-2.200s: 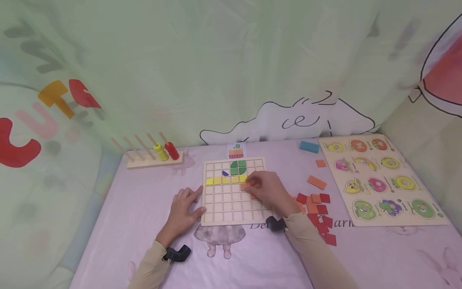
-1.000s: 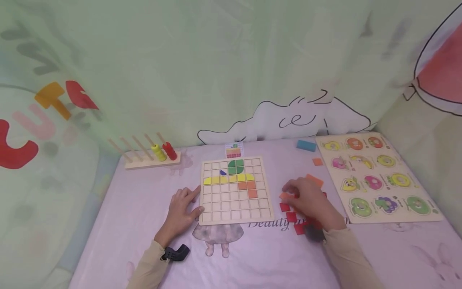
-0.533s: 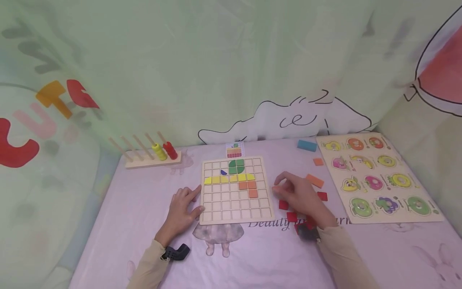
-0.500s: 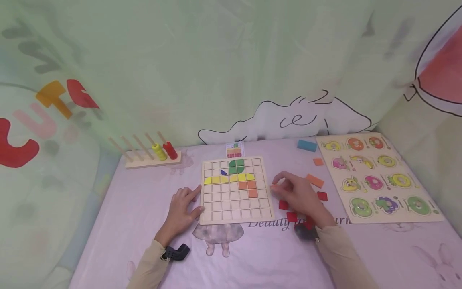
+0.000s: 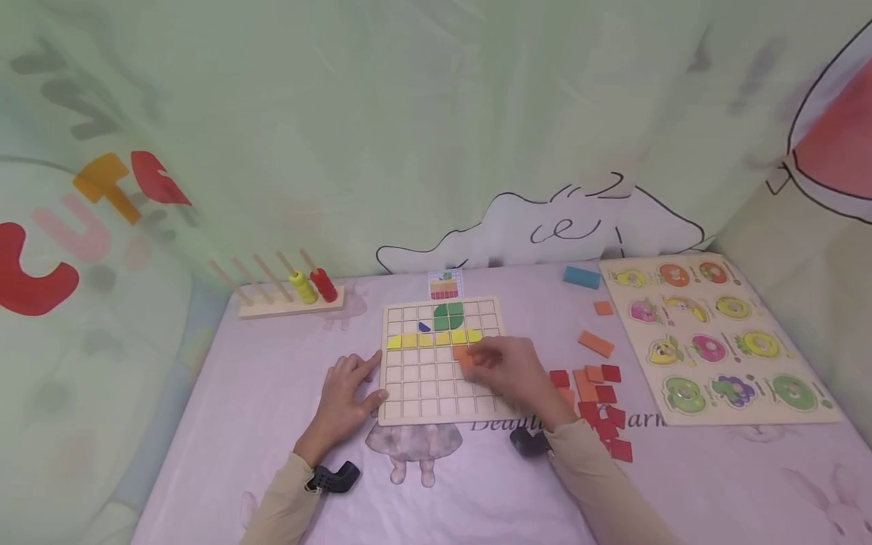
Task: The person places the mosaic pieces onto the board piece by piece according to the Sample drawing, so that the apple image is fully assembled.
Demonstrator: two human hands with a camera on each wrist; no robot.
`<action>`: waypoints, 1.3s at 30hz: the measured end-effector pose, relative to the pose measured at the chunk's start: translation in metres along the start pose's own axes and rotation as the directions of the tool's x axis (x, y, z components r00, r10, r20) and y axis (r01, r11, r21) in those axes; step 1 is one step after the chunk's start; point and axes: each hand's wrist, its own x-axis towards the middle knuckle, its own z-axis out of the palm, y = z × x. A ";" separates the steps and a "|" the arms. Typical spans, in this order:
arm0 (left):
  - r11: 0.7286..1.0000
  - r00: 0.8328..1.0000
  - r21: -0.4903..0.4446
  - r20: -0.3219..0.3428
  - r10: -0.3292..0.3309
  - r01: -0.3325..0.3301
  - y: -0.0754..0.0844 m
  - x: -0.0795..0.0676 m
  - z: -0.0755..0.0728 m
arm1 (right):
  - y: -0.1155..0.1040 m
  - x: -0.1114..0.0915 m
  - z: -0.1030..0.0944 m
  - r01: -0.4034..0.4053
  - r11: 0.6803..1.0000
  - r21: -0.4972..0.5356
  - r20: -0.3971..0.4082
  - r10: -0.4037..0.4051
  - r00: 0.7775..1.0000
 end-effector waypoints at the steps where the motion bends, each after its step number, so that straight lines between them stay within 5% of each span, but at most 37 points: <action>1: 1.000 1.000 0.000 0.001 0.003 -0.003 0.000 0.000 0.001 | -0.002 0.000 0.002 0.007 1.000 -0.021 0.010 -0.007 1.000; 7: 1.000 1.000 -0.011 -0.003 0.016 -0.016 0.001 0.000 0.002 | -0.006 -0.002 0.006 0.006 0.992 -0.125 0.022 -0.003 1.000; 25: 1.000 1.000 -0.011 -0.006 0.007 -0.007 0.002 -0.001 0.002 | -0.013 -0.001 0.006 0.045 0.979 -0.198 0.007 -0.044 0.999; 32: 1.000 1.000 -0.012 -0.004 0.016 -0.016 0.002 -0.002 0.001 | 0.009 -0.016 -0.039 -0.008 0.981 -0.191 -0.040 0.001 0.999; 39: 1.000 1.000 -0.022 0.008 -0.017 0.017 0.002 -0.001 -0.001 | 0.044 -0.052 -0.091 -0.066 0.964 -0.256 0.063 0.084 0.994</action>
